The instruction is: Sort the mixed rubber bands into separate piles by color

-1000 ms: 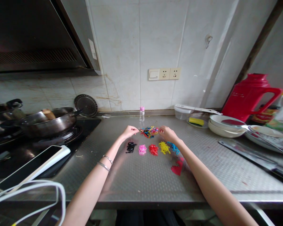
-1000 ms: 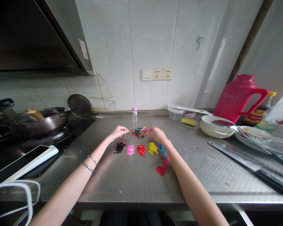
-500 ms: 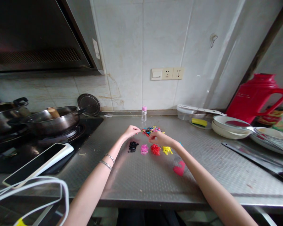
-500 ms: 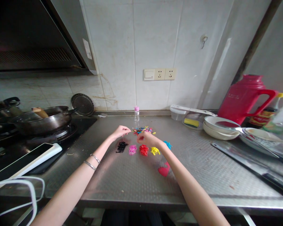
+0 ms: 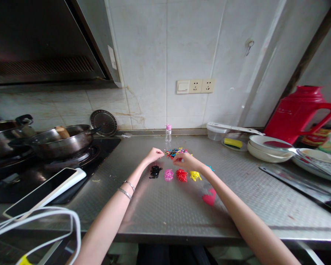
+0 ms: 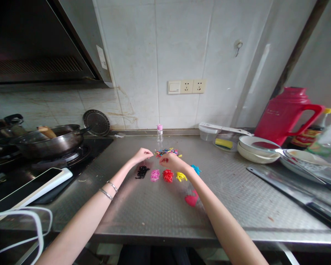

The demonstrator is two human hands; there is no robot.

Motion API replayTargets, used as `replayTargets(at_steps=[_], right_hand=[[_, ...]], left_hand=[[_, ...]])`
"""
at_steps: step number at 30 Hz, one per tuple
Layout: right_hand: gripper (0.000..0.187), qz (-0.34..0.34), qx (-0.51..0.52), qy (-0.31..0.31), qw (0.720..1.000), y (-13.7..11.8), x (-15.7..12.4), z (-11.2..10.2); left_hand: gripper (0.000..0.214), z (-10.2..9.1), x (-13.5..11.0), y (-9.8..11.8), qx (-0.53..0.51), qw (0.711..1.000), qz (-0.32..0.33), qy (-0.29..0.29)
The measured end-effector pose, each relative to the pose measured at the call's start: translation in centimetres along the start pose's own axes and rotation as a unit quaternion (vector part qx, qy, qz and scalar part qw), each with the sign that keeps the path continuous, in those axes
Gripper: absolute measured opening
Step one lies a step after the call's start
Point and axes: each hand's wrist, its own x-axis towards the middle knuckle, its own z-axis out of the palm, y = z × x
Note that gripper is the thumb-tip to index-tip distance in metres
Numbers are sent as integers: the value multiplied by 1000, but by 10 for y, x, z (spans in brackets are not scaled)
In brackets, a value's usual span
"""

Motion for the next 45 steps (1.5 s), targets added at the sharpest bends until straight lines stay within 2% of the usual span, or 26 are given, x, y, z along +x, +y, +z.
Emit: replayTargets(at_steps=[5, 9, 12, 17, 26, 35, 38, 45], right_hand=[[24, 66, -40, 97, 992, 33, -6, -21], [24, 120, -63, 169, 976, 60, -14, -34], [23, 143, -81, 203, 965, 69, -19, -40], [22, 161, -96, 204, 961, 73, -20, -40], [22, 177, -112, 197, 958, 70, -21, -39], [23, 177, -122, 199, 956, 75, -22, -38], [22, 178, -126, 194, 957, 77, -23, -37], [22, 195, -141, 184, 953, 80, -25, -36]], left_hand=[[22, 6, -3, -4, 56, 998, 27, -10], [27, 13, -2, -1, 100, 994, 24, 27], [29, 20, 3, 1, 114, 992, 18, 54], [20, 28, 9, 0, 133, 990, 17, 54], [18, 30, 13, -5, 164, 984, 26, 69], [21, 22, 8, 4, 117, 989, 33, 79], [22, 22, 3, 13, 93, 993, 59, 47], [22, 27, -15, 46, 71, 986, 122, -92]])
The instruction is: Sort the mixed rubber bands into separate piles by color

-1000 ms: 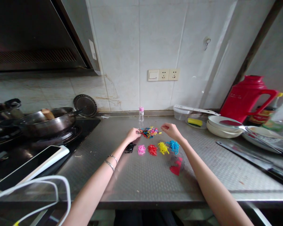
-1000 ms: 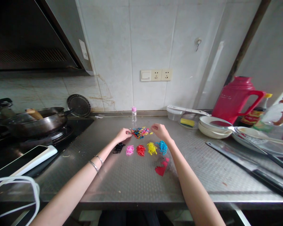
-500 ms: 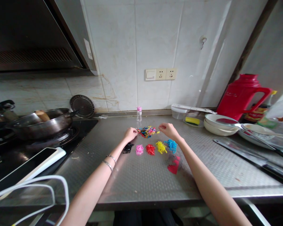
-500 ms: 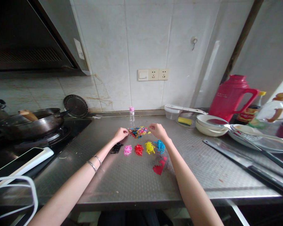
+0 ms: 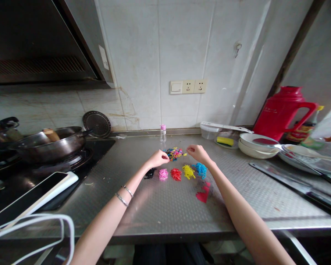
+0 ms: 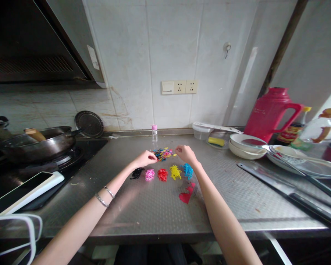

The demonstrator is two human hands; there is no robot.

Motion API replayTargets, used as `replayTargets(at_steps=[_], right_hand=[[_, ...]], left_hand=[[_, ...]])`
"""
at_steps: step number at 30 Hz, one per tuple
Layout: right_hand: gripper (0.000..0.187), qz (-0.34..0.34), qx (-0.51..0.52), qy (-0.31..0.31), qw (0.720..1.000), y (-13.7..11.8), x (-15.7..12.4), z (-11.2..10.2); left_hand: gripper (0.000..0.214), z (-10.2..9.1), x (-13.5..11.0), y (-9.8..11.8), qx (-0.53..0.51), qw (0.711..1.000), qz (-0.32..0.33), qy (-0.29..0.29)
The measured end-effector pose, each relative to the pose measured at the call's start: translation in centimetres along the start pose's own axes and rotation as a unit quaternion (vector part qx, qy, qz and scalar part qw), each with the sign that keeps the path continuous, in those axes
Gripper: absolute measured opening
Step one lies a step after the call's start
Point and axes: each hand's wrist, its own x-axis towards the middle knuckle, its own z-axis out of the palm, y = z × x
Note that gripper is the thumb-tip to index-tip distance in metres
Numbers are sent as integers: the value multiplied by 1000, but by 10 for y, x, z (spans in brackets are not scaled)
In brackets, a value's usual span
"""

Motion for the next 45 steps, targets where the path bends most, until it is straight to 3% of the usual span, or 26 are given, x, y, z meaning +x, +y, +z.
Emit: replayTargets(at_steps=[3, 6, 12, 16, 22, 30, 45], right_hand=[[22, 7, -15, -8, 1000, 0, -1, 0], [22, 22, -44, -12, 999, -1, -3, -1], [24, 47, -117, -25, 992, -1, -7, -4], [26, 26, -129, -45, 990, 4, -6, -1], [29, -16, -152, -93, 984, 7, -6, 11], [33, -9, -175, -118, 977, 4, -6, 15], [24, -10, -158, -85, 984, 3, -4, 14]], left_hand=[[21, 3, -4, 18, -7, 997, 17, -70], [20, 6, -6, 28, -1, 995, 24, -101], [20, 11, -7, 24, -11, 991, 24, -135], [19, 9, -6, 22, -26, 990, 30, -138], [21, 1, 0, 14, -57, 997, 11, -52], [22, -12, 3, -9, -125, 988, -73, 62], [20, -20, -4, -3, -126, 980, -128, 84]])
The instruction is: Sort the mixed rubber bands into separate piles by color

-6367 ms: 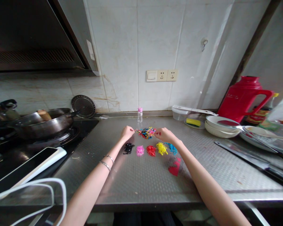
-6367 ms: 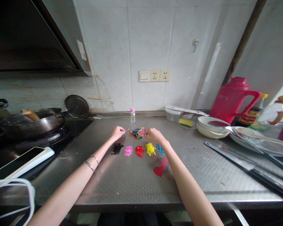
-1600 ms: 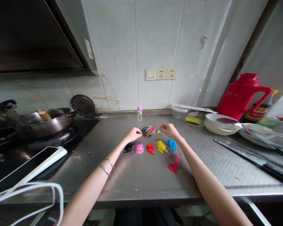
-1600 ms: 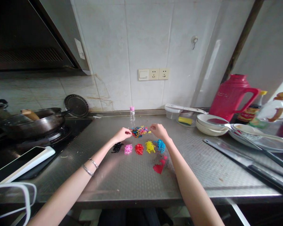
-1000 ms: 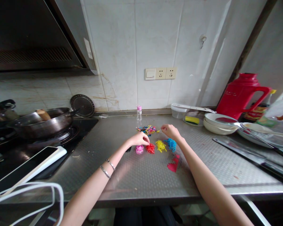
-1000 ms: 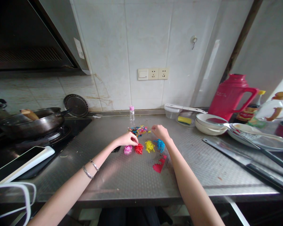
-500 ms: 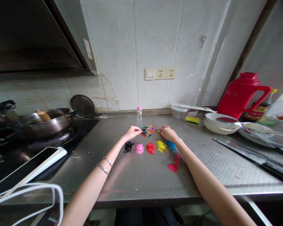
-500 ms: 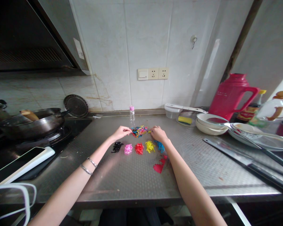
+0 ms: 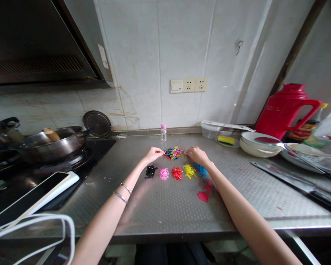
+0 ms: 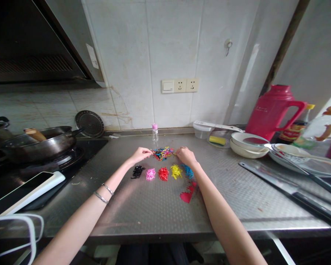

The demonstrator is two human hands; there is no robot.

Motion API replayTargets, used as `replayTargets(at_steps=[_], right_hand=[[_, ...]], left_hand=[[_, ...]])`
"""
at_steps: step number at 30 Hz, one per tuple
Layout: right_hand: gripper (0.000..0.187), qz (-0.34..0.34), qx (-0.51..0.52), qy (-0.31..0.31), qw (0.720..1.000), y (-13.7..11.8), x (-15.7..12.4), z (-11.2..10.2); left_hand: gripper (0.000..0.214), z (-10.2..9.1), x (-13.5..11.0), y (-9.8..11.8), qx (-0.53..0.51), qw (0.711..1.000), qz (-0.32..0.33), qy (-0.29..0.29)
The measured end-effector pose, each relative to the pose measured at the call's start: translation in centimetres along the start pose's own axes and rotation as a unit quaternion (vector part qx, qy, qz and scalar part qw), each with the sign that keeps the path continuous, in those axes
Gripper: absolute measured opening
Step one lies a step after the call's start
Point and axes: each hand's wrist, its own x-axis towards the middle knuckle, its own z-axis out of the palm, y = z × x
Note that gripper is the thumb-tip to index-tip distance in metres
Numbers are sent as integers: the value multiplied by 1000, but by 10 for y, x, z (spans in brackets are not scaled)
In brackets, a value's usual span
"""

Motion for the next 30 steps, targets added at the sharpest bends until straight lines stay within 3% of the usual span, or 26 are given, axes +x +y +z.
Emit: replayTargets(at_steps=[16, 20, 30], right_hand=[[22, 22, 80, 29, 996, 9, 3, -7], [23, -5, 125, 23, 992, 15, 5, -17], [20, -77, 235, -175, 953, 13, 3, -31]], left_hand=[[25, -2, -1, -3, -4, 1000, -15, 0], [24, -2, 0, -7, 1, 1000, -13, 0], [22, -1, 9, -23, 27, 1000, 1, 8]])
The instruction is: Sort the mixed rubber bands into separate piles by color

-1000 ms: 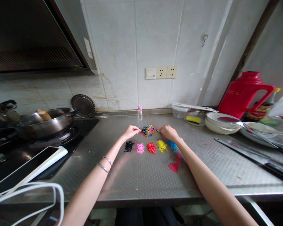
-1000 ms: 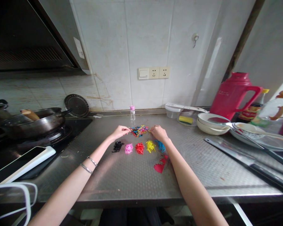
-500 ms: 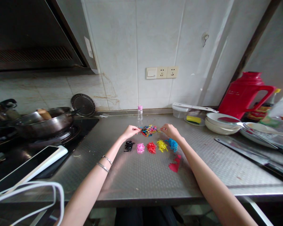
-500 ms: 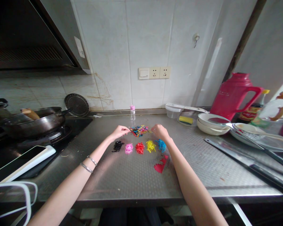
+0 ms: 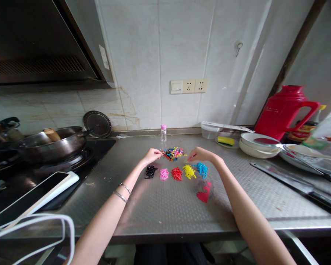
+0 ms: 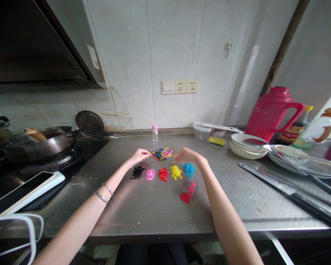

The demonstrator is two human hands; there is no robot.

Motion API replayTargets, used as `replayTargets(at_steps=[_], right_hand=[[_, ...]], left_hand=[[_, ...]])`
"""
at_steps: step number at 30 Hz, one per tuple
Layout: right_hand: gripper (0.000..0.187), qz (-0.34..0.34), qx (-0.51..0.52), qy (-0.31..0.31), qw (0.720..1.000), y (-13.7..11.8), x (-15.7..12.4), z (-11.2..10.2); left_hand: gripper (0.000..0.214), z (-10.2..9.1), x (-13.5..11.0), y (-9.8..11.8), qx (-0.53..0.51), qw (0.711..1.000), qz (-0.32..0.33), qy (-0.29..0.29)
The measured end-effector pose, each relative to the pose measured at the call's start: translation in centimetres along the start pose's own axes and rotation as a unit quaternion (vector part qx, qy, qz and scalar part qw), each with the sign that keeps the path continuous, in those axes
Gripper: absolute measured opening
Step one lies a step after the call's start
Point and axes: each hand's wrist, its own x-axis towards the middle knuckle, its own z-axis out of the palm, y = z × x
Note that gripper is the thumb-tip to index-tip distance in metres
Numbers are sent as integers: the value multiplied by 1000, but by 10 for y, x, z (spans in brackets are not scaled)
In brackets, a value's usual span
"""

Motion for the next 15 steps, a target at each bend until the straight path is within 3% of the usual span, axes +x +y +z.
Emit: replayTargets(at_steps=[6, 9, 12, 15], right_hand=[[17, 15, 6, -58, 998, -5, -4, 4], [19, 22, 10, -57, 998, -6, -4, 4], [28, 15, 6, -9, 1000, -3, -3, 1], [36, 34, -28, 101, 994, 9, -3, -4]], left_hand=[[23, 1, 2, -7, 4, 1000, 4, -2], [22, 2, 3, -7, 16, 1000, 10, 0], [20, 4, 3, -7, 33, 999, 27, 7], [21, 8, 3, -4, 57, 997, 42, 11]])
